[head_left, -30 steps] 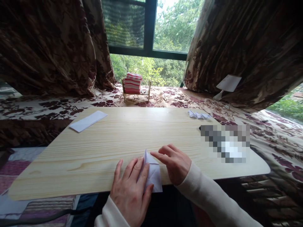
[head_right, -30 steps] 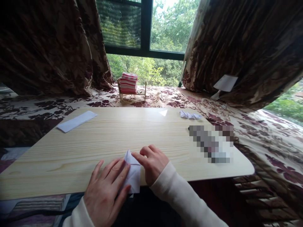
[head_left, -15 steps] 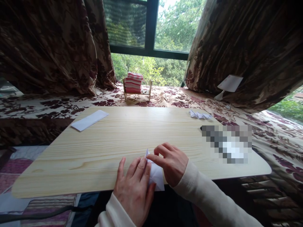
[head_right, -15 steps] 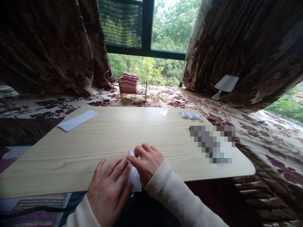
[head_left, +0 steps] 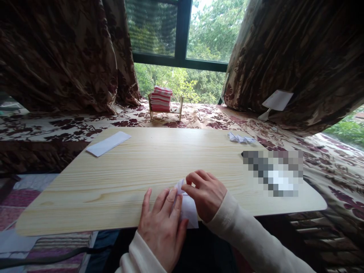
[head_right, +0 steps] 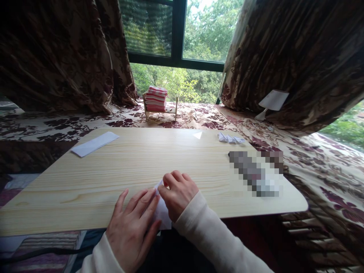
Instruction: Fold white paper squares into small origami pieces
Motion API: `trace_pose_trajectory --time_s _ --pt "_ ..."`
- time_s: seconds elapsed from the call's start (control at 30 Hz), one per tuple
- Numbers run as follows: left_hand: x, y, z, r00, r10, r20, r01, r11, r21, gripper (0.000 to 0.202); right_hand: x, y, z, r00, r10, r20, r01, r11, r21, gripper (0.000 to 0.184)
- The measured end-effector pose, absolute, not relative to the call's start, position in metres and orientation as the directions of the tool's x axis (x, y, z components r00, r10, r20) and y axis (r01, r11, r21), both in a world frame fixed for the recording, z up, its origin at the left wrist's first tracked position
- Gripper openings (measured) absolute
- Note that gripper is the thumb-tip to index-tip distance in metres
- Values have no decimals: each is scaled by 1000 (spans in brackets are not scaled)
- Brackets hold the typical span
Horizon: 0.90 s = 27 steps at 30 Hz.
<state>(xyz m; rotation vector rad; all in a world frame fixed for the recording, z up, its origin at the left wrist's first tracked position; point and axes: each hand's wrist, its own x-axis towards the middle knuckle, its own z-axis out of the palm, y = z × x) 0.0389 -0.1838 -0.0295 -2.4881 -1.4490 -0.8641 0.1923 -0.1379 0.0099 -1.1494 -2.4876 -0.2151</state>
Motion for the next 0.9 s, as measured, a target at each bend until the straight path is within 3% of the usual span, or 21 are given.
trace_pose_trajectory --time_s 0.23,0.47,0.9 --pt "39 -185 -30 362 761 539 837 -519 172 35 185 -139 7 -598 683 420 755 655 11 17" --pt "42 -185 -30 339 771 538 841 -505 193 37 181 -141 0 -611 602 514 721 691 48 16" --pt "43 -188 -31 319 779 540 856 -482 189 34 179 -140 4 -580 716 389 764 643 -46 14"
